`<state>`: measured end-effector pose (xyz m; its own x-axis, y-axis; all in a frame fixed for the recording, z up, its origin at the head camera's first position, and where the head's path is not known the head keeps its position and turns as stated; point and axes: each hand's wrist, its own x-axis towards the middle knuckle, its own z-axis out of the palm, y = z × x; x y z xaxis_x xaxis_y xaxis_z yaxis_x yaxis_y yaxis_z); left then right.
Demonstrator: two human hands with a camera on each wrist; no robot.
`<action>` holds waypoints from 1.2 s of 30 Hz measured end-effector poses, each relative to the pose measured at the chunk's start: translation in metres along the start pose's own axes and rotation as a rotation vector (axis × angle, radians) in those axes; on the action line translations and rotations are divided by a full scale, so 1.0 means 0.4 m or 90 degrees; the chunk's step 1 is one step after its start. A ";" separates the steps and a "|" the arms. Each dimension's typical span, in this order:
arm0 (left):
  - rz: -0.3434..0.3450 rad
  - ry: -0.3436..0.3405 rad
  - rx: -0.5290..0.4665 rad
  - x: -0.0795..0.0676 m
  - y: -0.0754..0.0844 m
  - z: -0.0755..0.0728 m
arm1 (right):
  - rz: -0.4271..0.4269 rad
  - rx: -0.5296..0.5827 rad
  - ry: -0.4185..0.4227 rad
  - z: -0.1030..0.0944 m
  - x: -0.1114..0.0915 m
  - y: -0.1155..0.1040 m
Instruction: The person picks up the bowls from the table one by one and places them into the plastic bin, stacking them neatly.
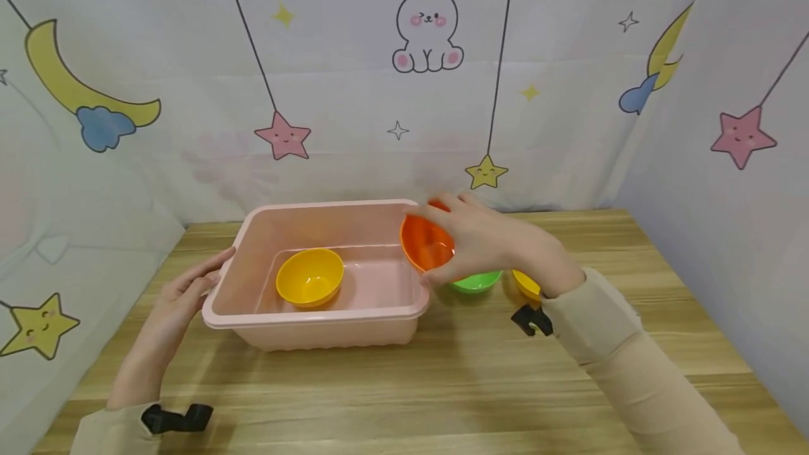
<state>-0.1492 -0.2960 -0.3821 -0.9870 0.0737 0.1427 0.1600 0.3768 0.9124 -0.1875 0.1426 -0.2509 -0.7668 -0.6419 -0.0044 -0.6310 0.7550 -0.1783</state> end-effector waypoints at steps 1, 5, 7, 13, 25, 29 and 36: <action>0.001 0.000 -0.001 0.000 0.000 0.000 | 0.004 0.001 -0.004 -0.001 0.002 -0.001; 0.000 -0.001 -0.001 0.000 0.000 0.000 | 0.011 -0.002 -0.008 -0.003 0.012 -0.006; 0.000 0.000 0.000 0.001 0.000 0.000 | 0.007 -0.001 -0.005 -0.004 0.018 -0.009; 0.000 -0.003 0.001 0.001 -0.003 -0.001 | -0.006 0.014 0.009 -0.003 0.035 -0.019; -0.005 0.001 0.003 0.005 0.003 -0.001 | 0.000 0.014 0.005 -0.006 0.081 -0.035; -0.010 0.002 0.001 0.007 0.005 -0.001 | -0.012 0.009 0.003 -0.005 0.101 -0.039; -0.017 -0.001 -0.003 0.003 0.003 -0.001 | -0.034 0.005 -0.012 0.001 0.139 -0.051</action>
<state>-0.1501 -0.2960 -0.3807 -0.9909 0.0649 0.1180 0.1338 0.3748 0.9174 -0.2172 0.0916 -0.2478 -0.7293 -0.6841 -0.0139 -0.6703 0.7183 -0.1861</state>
